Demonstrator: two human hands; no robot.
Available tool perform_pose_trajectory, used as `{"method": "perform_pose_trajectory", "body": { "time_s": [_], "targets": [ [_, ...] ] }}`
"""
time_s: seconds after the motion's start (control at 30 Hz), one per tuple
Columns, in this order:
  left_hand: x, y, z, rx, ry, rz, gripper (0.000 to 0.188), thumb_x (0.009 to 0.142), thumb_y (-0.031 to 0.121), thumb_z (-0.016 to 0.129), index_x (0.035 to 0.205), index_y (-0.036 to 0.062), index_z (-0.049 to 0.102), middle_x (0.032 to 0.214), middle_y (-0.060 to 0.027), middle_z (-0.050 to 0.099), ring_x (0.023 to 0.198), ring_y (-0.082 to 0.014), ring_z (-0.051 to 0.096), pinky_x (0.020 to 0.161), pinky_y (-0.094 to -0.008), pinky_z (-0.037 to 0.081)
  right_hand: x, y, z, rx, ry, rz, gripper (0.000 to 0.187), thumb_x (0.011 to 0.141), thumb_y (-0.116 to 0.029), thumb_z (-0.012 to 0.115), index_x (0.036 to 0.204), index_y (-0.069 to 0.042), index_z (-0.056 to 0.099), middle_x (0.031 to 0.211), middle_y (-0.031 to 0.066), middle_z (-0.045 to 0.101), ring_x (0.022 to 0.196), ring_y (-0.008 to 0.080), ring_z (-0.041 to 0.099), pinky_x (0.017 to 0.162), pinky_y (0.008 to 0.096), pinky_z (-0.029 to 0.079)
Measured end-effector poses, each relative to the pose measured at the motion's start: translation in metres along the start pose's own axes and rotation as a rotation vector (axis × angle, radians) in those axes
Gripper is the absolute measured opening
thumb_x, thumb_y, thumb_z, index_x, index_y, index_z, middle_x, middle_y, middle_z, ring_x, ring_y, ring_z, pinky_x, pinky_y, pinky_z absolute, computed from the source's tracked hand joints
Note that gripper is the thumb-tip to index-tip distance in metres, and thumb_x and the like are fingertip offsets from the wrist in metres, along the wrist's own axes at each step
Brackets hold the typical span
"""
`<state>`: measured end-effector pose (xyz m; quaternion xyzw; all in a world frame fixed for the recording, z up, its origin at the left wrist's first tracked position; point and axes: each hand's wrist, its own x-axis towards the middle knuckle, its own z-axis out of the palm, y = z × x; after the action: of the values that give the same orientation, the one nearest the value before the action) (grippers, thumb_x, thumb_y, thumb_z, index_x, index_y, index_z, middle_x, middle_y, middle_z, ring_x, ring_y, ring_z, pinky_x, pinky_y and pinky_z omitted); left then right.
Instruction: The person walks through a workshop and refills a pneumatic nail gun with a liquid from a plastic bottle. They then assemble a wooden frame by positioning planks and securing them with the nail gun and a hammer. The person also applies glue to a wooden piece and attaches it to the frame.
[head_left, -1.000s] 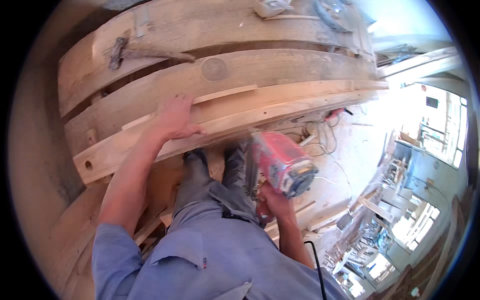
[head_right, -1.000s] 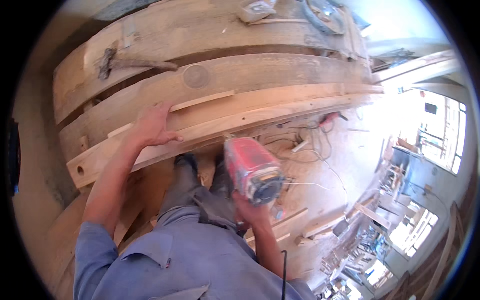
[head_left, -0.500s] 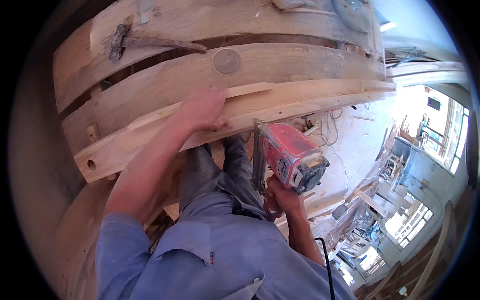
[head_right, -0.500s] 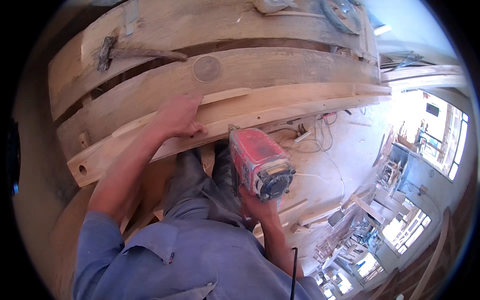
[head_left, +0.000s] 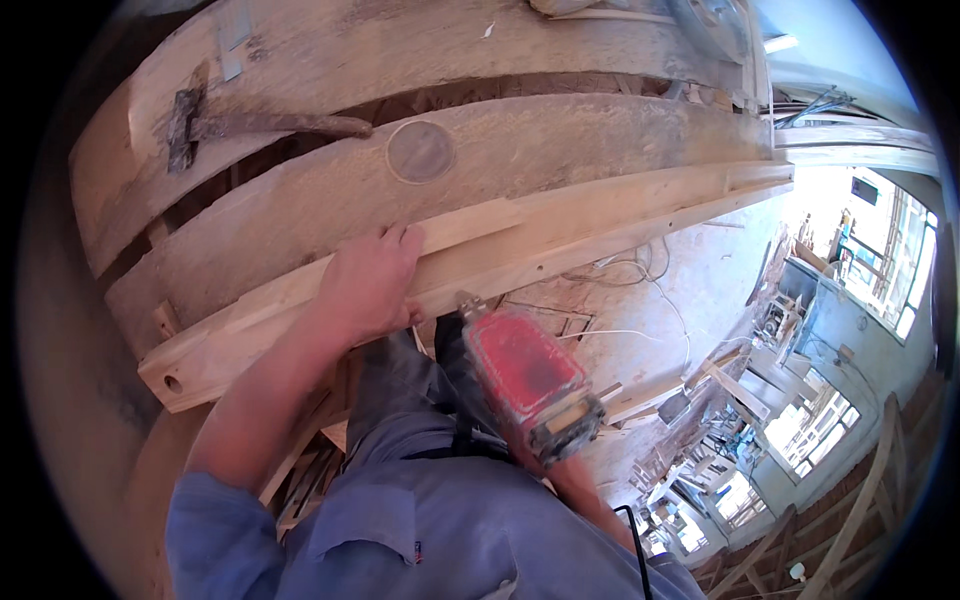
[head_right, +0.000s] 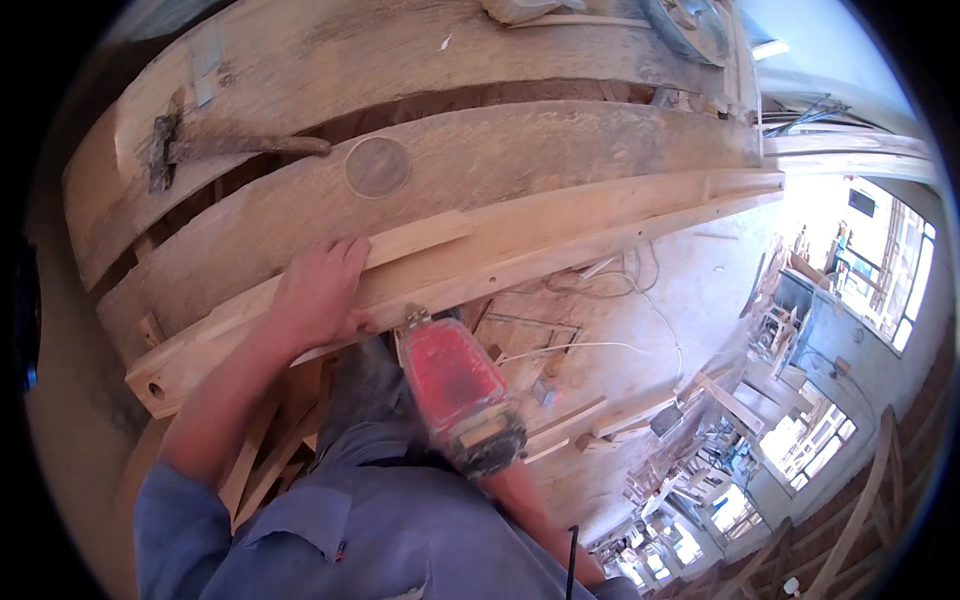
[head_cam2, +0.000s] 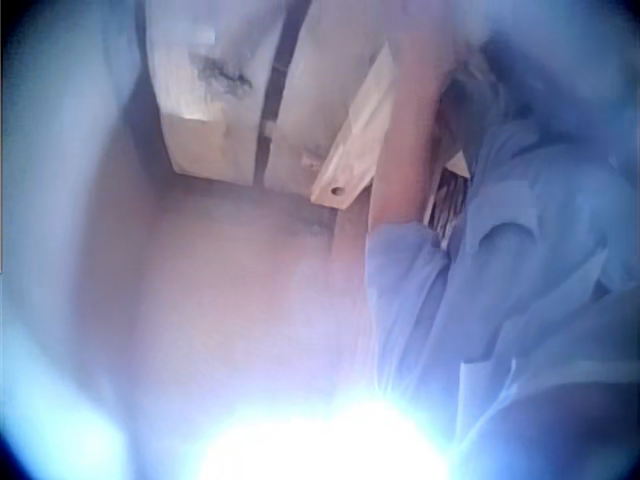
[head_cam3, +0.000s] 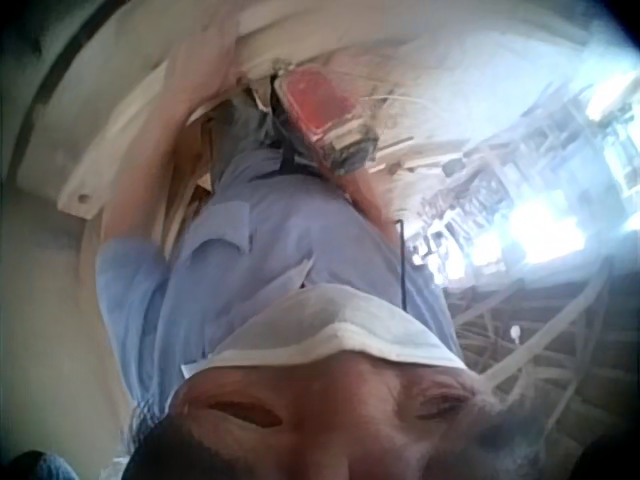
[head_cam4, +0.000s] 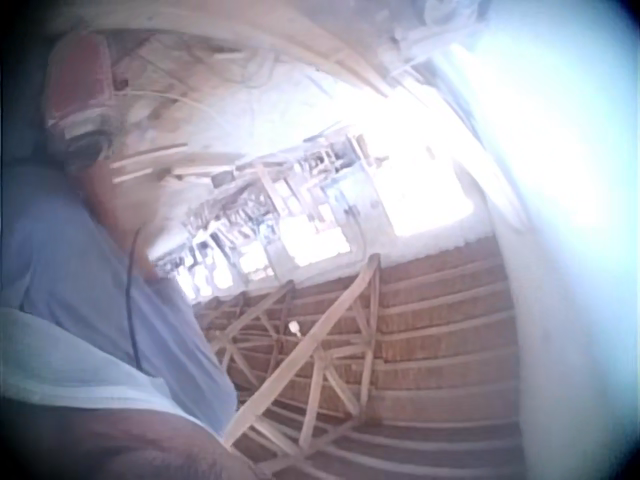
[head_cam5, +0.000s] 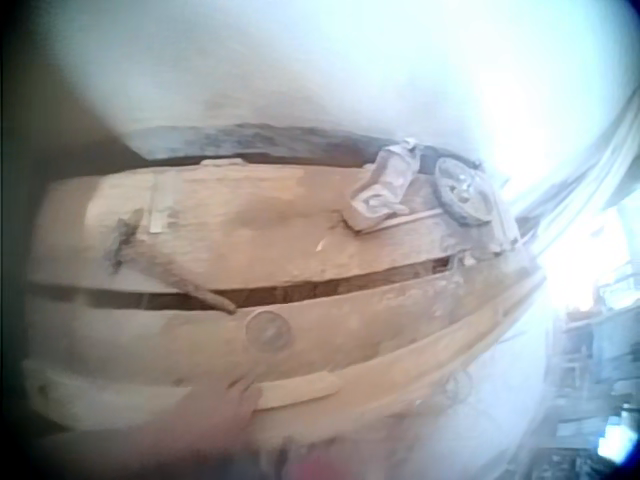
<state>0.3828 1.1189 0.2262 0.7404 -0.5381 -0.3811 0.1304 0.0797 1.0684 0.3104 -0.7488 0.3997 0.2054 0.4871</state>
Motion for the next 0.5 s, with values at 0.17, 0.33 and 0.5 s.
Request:
{"method": "perform_pose_trajectory", "body": {
  "time_s": [0.17,0.33,0.5],
  "targets": [
    [0.000,0.000,0.003,-0.008,0.000,-0.037,0.074,0.061,0.025,0.090,0.118,-0.0028,0.051,0.119,-0.0201,0.060,0.115,-0.0363,0.059,0.095,-0.0442,0.052,0.003,-0.008,-0.016,0.085,-0.107,0.051,0.037,0.087,-0.028,0.066,0.116,-0.006,0.057,0.079,0.0177,0.065,0.074,0.0350,0.064,0.063,0.0446,0.049],
    [0.008,0.006,0.001,-0.035,-0.077,-0.087,0.088,0.056,0.023,0.091,0.129,-0.0039,0.049,0.133,-0.0226,0.055,0.124,-0.0396,0.054,0.100,-0.0459,0.048,-0.003,-0.024,-0.034,0.242,-0.123,0.154,0.052,0.086,-0.031,0.069,0.129,-0.007,0.055,0.087,0.0226,0.068,0.084,0.0422,0.066,0.073,0.0494,0.051],
    [0.012,0.005,0.005,0.016,-0.071,-0.065,0.092,0.057,0.026,0.091,0.131,-0.0052,0.047,0.135,-0.0239,0.054,0.124,-0.0412,0.053,0.101,-0.0465,0.047,0.008,-0.035,-0.041,0.092,-0.194,0.227,0.066,0.085,-0.036,0.068,0.140,-0.010,0.043,0.080,0.0203,0.068,0.074,0.0433,0.067,0.066,0.0523,0.053]
  ]
}}
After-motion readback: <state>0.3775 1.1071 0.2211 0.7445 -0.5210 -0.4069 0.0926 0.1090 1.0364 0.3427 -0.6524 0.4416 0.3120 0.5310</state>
